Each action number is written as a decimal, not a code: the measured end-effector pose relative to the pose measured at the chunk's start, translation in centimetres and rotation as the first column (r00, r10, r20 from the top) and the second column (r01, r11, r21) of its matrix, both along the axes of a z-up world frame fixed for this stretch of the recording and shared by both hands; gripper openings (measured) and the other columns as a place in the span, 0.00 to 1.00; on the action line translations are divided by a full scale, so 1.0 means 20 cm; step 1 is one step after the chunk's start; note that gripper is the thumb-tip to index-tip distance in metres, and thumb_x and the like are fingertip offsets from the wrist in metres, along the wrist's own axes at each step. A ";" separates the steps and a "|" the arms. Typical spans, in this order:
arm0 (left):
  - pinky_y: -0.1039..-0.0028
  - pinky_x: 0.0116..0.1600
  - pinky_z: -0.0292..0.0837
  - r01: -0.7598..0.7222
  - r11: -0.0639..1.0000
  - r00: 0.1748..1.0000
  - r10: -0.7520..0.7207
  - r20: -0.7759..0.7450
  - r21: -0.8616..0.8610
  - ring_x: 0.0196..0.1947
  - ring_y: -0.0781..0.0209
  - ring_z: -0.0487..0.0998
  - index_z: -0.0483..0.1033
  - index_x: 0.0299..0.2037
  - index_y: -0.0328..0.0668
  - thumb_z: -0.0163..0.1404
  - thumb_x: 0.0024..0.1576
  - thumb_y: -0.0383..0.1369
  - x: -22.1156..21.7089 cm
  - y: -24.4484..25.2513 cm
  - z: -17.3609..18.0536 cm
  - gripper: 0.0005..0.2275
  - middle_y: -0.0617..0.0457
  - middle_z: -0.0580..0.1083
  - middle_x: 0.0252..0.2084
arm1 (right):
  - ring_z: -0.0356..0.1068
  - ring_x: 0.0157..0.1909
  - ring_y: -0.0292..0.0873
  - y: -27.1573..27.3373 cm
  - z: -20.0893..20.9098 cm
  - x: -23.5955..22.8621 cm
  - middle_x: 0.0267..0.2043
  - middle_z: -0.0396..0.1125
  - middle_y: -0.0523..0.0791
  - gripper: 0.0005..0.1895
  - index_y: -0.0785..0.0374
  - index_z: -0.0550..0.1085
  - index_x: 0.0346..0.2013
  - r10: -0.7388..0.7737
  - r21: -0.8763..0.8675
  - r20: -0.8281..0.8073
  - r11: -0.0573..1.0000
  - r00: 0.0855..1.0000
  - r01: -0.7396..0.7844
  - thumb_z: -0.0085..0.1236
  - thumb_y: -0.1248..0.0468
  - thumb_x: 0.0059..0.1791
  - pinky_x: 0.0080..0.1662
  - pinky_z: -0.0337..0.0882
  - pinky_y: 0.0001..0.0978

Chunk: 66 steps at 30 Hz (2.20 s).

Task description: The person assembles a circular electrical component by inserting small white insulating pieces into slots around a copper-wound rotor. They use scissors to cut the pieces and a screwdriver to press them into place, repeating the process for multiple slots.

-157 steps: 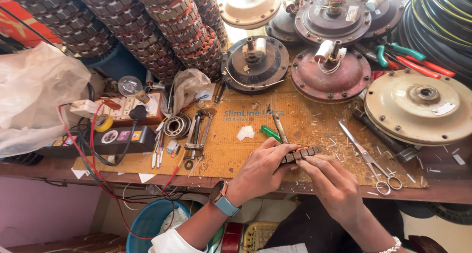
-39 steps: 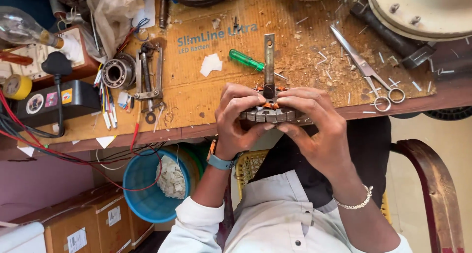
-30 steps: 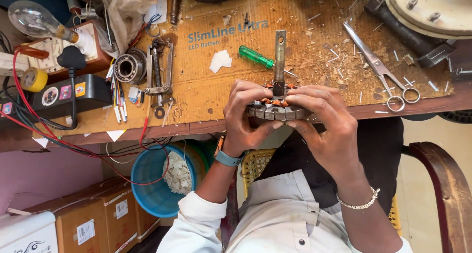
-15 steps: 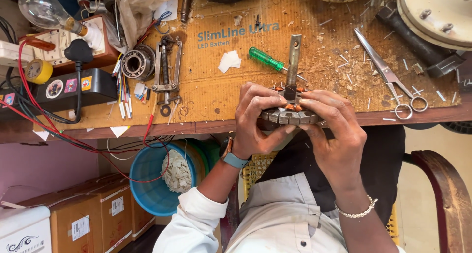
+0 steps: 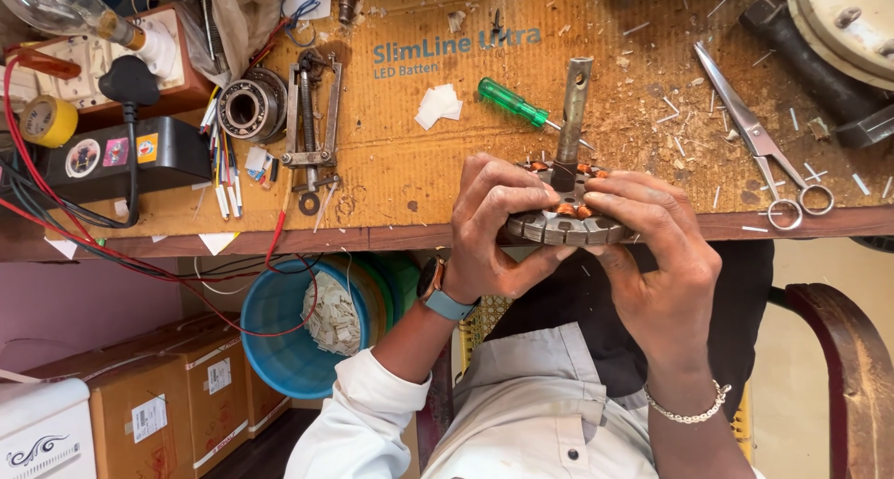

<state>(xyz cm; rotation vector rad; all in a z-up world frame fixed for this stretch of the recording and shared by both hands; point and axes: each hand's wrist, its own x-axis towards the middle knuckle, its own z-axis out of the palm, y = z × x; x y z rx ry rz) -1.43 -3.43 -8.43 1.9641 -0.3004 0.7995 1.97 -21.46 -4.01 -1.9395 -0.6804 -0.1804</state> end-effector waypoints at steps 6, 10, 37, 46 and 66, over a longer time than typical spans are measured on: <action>0.67 0.52 0.69 0.007 1.000 1.000 -0.007 -0.008 0.007 0.46 0.56 0.74 0.73 0.50 0.46 0.66 0.53 0.38 0.01 0.00 0.01 0.19 0.53 0.74 0.46 | 0.72 0.63 0.49 0.01 0.01 -0.01 0.57 0.73 0.48 0.17 0.65 0.75 0.51 -0.019 -0.003 -0.035 1.000 0.999 0.019 0.67 0.66 0.49 0.64 0.72 0.37; 0.67 0.53 0.71 0.044 0.999 0.998 -0.044 -0.037 0.011 0.49 0.54 0.74 0.73 0.51 0.45 0.69 0.50 0.42 0.00 0.02 0.01 0.23 0.52 0.74 0.47 | 0.72 0.64 0.49 0.01 0.02 -0.01 0.58 0.73 0.49 0.17 0.65 0.75 0.52 -0.046 -0.016 -0.058 0.999 0.997 0.045 0.67 0.66 0.49 0.64 0.72 0.37; 0.67 0.53 0.73 0.023 1.000 0.994 -0.023 -0.104 0.001 0.47 0.55 0.74 0.76 0.45 0.43 0.65 0.49 0.31 -0.02 -0.02 0.07 0.16 0.53 0.76 0.46 | 0.71 0.66 0.50 -0.01 0.02 -0.01 0.56 0.73 0.48 0.19 0.65 0.75 0.52 -0.025 -0.016 -0.097 1.000 0.995 0.023 0.66 0.68 0.47 0.67 0.72 0.42; 0.68 0.52 0.75 -0.050 0.999 0.994 0.048 -0.098 -0.011 0.46 0.55 0.75 0.75 0.44 0.42 0.66 0.48 0.30 -0.01 -0.06 0.08 0.16 0.53 0.76 0.45 | 0.70 0.66 0.51 0.00 0.03 0.00 0.55 0.72 0.48 0.16 0.65 0.75 0.50 -0.017 -0.009 -0.122 1.000 0.992 0.016 0.64 0.70 0.48 0.67 0.70 0.42; 0.71 0.57 0.75 -0.051 0.991 0.982 0.028 -0.184 -0.121 0.51 0.57 0.77 0.79 0.50 0.37 0.65 0.53 0.31 0.02 0.04 0.13 0.16 0.48 0.76 0.49 | 0.73 0.57 0.50 0.05 -0.12 0.21 0.54 0.72 0.49 0.25 0.63 0.73 0.59 0.109 0.083 0.108 0.990 0.988 -0.118 0.67 0.73 0.47 0.59 0.74 0.41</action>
